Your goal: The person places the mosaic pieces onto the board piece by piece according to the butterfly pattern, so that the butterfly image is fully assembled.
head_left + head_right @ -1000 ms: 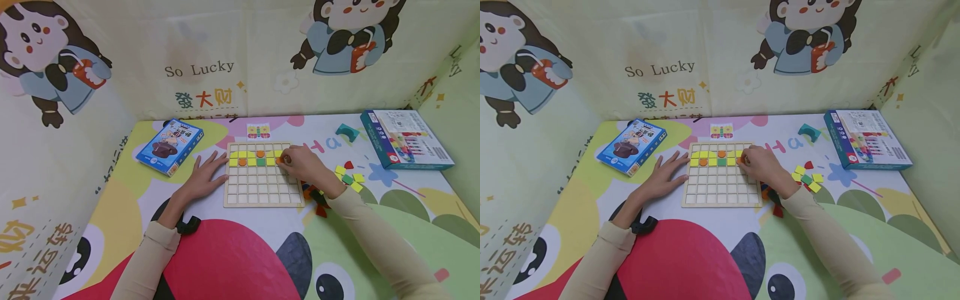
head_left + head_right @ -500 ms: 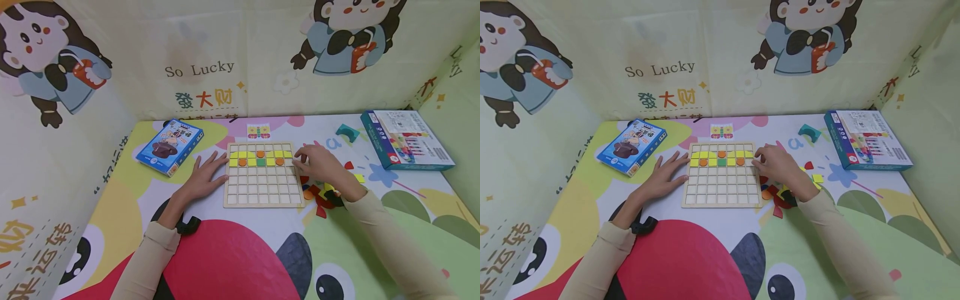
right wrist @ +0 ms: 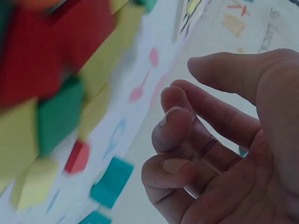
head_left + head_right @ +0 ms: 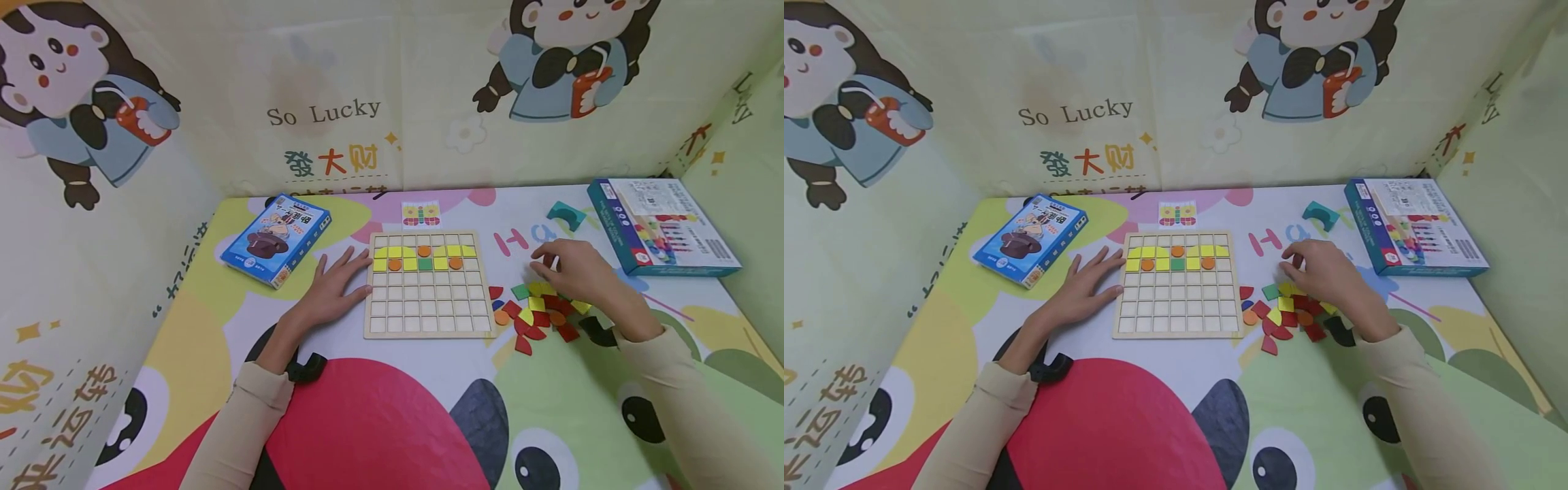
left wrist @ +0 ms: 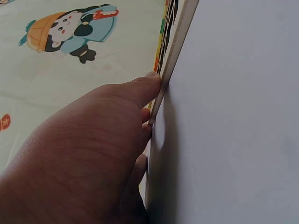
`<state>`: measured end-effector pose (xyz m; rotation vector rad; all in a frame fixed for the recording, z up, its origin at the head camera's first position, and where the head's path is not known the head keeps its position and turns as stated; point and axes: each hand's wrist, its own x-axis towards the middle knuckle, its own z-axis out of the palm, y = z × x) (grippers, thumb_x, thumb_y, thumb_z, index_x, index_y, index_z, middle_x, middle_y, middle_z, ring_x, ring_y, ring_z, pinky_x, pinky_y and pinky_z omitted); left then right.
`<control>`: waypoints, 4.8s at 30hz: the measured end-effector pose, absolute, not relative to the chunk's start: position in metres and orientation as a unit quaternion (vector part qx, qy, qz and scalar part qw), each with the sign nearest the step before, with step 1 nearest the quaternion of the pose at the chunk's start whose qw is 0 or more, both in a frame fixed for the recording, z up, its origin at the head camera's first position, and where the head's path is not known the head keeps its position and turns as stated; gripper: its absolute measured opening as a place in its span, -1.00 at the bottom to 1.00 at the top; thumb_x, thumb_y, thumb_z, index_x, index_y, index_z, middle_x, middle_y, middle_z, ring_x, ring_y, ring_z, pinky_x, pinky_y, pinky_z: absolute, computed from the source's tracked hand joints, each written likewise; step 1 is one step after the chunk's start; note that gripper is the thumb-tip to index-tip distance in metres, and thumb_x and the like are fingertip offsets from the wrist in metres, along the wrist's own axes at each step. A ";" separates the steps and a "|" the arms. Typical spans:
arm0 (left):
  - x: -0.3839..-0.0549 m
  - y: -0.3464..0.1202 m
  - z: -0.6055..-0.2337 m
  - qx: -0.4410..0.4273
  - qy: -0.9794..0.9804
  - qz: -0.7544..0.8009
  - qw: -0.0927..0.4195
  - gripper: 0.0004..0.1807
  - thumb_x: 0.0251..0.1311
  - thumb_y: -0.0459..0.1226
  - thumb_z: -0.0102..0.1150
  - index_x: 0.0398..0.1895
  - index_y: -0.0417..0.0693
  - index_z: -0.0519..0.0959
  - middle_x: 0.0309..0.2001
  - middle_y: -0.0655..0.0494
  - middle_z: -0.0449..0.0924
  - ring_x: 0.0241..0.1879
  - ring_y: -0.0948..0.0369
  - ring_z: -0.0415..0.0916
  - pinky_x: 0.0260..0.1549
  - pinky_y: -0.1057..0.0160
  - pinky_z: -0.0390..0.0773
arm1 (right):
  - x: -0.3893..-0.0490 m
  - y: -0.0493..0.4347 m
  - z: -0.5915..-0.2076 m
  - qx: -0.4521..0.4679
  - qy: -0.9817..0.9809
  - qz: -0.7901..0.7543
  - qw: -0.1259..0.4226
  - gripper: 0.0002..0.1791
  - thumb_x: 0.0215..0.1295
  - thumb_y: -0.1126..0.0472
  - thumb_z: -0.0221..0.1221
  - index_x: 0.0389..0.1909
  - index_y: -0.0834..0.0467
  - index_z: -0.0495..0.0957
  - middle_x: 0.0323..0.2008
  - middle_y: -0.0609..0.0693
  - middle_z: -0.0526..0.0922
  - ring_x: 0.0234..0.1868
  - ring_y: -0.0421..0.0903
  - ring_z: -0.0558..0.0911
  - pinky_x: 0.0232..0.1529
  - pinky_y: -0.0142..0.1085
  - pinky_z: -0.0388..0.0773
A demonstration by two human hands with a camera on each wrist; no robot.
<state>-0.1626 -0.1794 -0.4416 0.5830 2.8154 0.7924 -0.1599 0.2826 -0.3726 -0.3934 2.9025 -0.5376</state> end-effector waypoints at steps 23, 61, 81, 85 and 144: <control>-0.163 -0.179 -0.441 0.202 0.940 0.263 0.075 -0.27 0.49 0.11 0.12 0.65 0.18 0.27 0.72 0.16 0.11 0.77 -0.01 -0.23 0.65 -0.37 -0.50 | -0.151 0.321 -0.383 -0.091 0.973 -0.170 0.127 -0.58 0.39 0.11 0.38 0.12 0.31 0.67 -0.14 0.19 0.73 -0.15 0.05 0.59 -0.31 -0.32 0.54; -0.162 -0.179 -0.441 0.203 0.939 0.267 0.075 -0.26 0.49 0.10 0.14 0.65 0.19 0.27 0.72 0.18 0.12 0.77 0.02 -0.22 0.66 -0.35 -0.51 | -0.179 0.200 -0.389 -0.182 0.970 -0.141 0.083 -0.57 0.36 0.11 0.40 0.18 0.20 0.69 -0.20 0.12 0.72 -0.20 -0.01 0.60 -0.39 -0.36 0.62; -0.163 -0.181 -0.441 0.198 0.942 0.259 0.078 -0.27 0.50 0.12 0.12 0.65 0.20 0.27 0.72 0.19 0.10 0.78 0.03 -0.23 0.66 -0.35 -0.50 | -0.182 0.194 -0.395 -0.173 0.970 -0.140 0.093 -0.51 0.41 0.11 0.37 0.30 0.16 0.64 -0.10 0.16 0.71 -0.12 0.02 0.62 -0.39 -0.35 0.69; -0.162 -0.181 -0.440 0.200 0.942 0.260 0.077 -0.27 0.49 0.12 0.12 0.65 0.19 0.27 0.72 0.18 0.11 0.77 0.01 -0.22 0.66 -0.35 -0.49 | -0.180 0.200 -0.389 -0.178 0.968 -0.150 0.090 -0.52 0.40 0.12 0.37 0.29 0.16 0.65 -0.13 0.14 0.74 -0.09 0.02 0.63 -0.40 -0.37 0.65; -0.163 -0.180 -0.440 0.192 0.944 0.252 0.088 -0.27 0.51 0.13 0.09 0.67 0.23 0.24 0.73 0.23 0.07 0.78 0.07 -0.27 0.67 -0.29 -0.53 | -0.156 0.260 -0.390 -0.124 0.978 -0.134 0.105 -0.59 0.36 -0.05 0.41 -0.12 0.26 0.72 -0.45 -0.01 0.66 -0.37 -0.09 0.54 -0.35 -0.30 0.53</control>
